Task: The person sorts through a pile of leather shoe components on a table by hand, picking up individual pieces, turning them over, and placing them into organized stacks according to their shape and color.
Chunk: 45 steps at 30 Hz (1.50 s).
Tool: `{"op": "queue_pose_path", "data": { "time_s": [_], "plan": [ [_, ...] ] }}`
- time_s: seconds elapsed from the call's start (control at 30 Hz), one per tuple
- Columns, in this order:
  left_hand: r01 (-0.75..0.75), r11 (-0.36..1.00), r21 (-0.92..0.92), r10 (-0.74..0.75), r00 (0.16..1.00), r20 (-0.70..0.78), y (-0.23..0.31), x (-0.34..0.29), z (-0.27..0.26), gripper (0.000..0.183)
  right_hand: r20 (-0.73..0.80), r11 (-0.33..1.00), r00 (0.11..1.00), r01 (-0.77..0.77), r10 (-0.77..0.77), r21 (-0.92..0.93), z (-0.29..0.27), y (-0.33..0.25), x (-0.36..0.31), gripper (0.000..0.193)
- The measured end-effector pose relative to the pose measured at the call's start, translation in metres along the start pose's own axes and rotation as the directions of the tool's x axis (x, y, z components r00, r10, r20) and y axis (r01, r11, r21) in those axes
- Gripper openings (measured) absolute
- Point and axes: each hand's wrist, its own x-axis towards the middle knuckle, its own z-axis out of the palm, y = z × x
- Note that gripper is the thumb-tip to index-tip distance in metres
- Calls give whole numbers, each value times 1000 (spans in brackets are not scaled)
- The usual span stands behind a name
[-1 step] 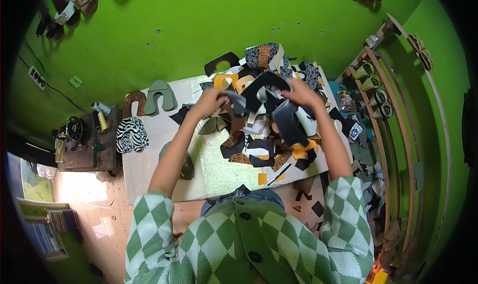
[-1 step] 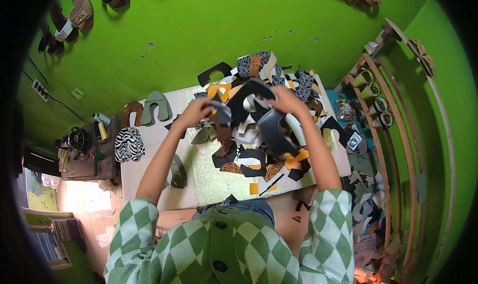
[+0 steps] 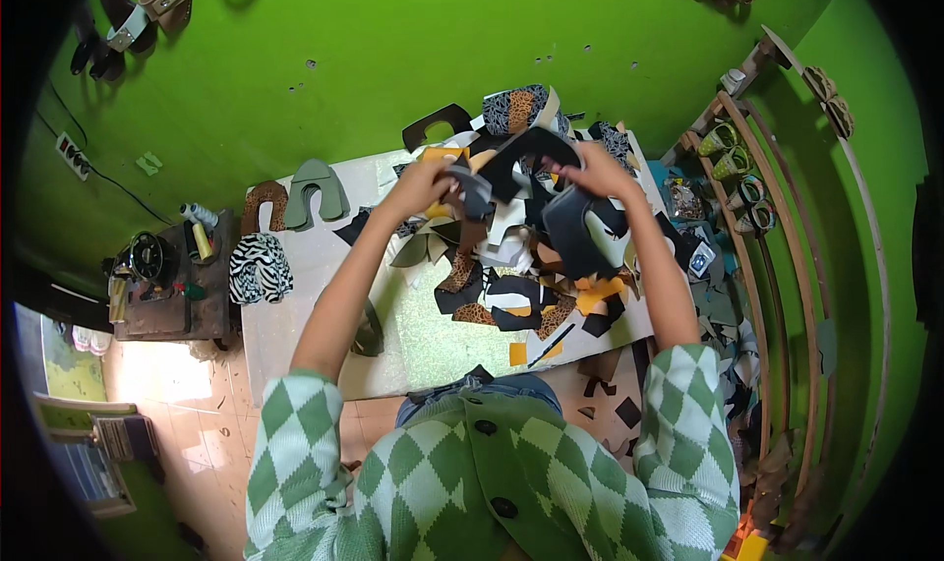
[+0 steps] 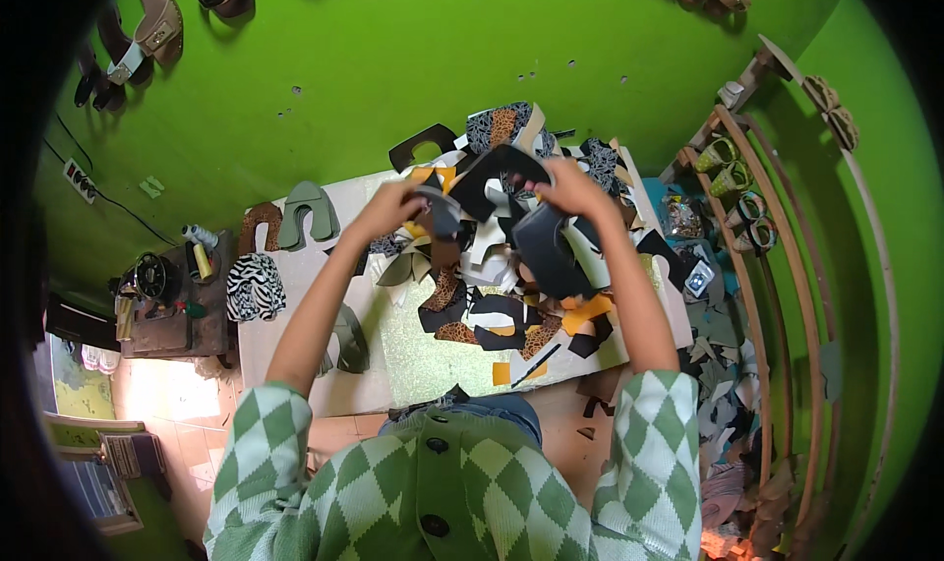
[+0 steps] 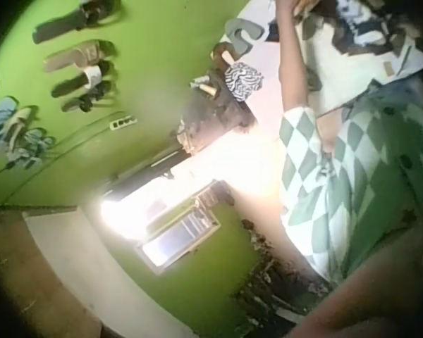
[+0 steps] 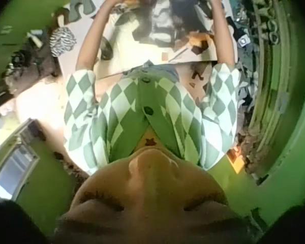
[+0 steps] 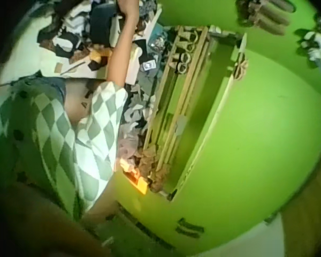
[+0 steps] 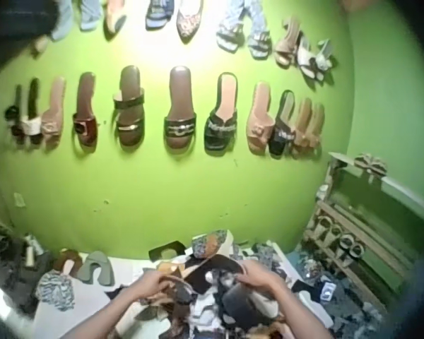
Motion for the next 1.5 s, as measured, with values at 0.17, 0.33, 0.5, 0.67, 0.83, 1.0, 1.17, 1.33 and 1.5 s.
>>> {"op": "queue_pose_path", "data": {
  "time_s": [0.17, 0.33, 0.5, 0.67, 0.83, 1.0, 1.17, 1.33, 1.5],
  "plan": [
    [-232, 964, 132, 236, 972, -14, 34, 114, -13, 28, -273, 963, 948, 90, -161, -255, -58, 22, 28, 37],
    [-87, 951, 298, 168, 950, -262, 11, 138, 32, 59, -516, 871, 827, -66, -225, -486, -17, 23, 34, 65],
    [99, 973, 211, 30, 845, -534, -50, 2, 134, 58, -184, 995, 979, 85, -94, -54, 108, 34, -40, 44],
    [399, 916, 49, -369, 883, -292, -82, -139, 188, 67, 272, 936, 957, 181, -97, -303, 237, 39, -110, 97],
    [504, 860, 82, -488, 858, -163, -75, -163, 190, 48, 149, 858, 987, 123, -55, -499, 279, 56, -116, 77],
    [506, 861, -53, -509, 858, -64, -90, -142, 174, 21, 44, 978, 999, 40, -32, -205, 233, 78, -93, 22],
    [328, 922, -205, -363, 917, -166, -96, -112, 131, 23, -220, 933, 957, -246, 190, -263, 170, 67, -80, 42],
    [365, 889, -275, -384, 923, -17, -95, -110, 115, 23, 59, 892, 992, -77, 115, -445, 187, 37, -88, 71],
    [429, 868, -249, -403, 903, 149, -72, -121, 115, 35, 165, 888, 977, 195, -137, -417, 260, 58, -104, 66]
  ]
}}
